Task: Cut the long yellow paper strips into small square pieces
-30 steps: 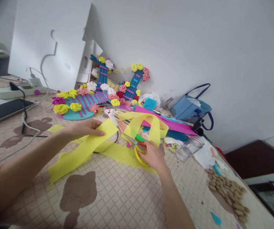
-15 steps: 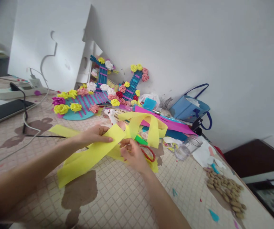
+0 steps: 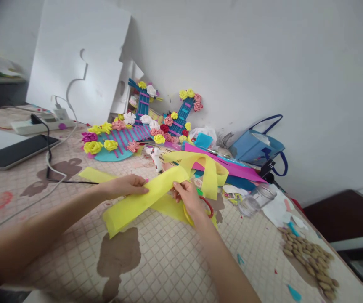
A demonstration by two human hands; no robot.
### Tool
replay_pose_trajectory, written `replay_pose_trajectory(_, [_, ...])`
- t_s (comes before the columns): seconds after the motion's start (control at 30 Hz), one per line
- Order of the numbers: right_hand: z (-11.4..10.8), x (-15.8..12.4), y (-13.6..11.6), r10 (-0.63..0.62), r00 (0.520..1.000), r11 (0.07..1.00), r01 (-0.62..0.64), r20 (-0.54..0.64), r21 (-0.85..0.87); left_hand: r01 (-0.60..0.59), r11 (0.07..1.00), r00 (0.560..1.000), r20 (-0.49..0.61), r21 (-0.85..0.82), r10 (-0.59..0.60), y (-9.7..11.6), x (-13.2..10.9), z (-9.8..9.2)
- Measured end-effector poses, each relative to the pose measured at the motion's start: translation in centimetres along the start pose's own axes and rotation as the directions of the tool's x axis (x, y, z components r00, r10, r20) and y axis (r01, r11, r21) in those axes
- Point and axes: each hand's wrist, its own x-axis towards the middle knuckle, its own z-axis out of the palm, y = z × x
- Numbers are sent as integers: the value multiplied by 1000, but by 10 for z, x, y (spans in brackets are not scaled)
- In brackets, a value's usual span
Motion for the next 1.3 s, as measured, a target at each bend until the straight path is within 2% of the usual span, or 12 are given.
replay_pose_trajectory(0.27, [2,-3,16,-54,993,996,46,-103,-73,21,992,1000,-14,128,-19,-22,3,2])
replay_pose_trajectory(0.47, [-1,-2,18,-114,979,991,99,-170,-95,91,975,996,-12,202,-90,-19,-3,6])
replay_pose_trajectory(0.63, [-2,-4,16,-135,967,987,111,-215,-117,144,976,989,-2,165,-146,-18,-4,8])
replay_pose_trajectory(0.73, [-5,-5,14,-130,956,991,117,-264,-65,150,978,988,6,148,-152,-20,-3,10])
replay_pose_trajectory(0.93, [-13,-2,11,-60,955,971,124,-290,206,147,971,987,31,190,-155,-17,-9,7])
replay_pose_trajectory(1.0, [-15,-1,9,-49,959,958,124,-279,257,109,963,994,1,246,-113,-14,-13,2])
replay_pose_trajectory(1.07, [-14,-3,7,-43,965,953,118,-260,280,45,936,985,-174,349,17,-11,-17,-5])
replay_pose_trajectory(1.1, [-12,-4,6,-40,968,952,112,-246,286,15,913,950,-291,408,114,-9,-17,-7])
replay_pose_trajectory(1.17, [-9,-7,3,-40,975,949,105,-218,296,-54,871,839,-450,489,305,-7,-16,-9])
replay_pose_trajectory(1.2, [-7,-9,1,-42,978,948,103,-204,300,-100,861,804,-469,499,365,-7,-13,-8])
replay_pose_trajectory(1.23, [-5,-10,-1,-43,981,948,101,-191,303,-158,859,793,-456,487,404,-6,-10,-5])
replay_pose_trajectory(1.3, [-1,-13,-4,-47,983,947,101,-179,305,-270,863,810,-384,427,443,-6,-1,3])
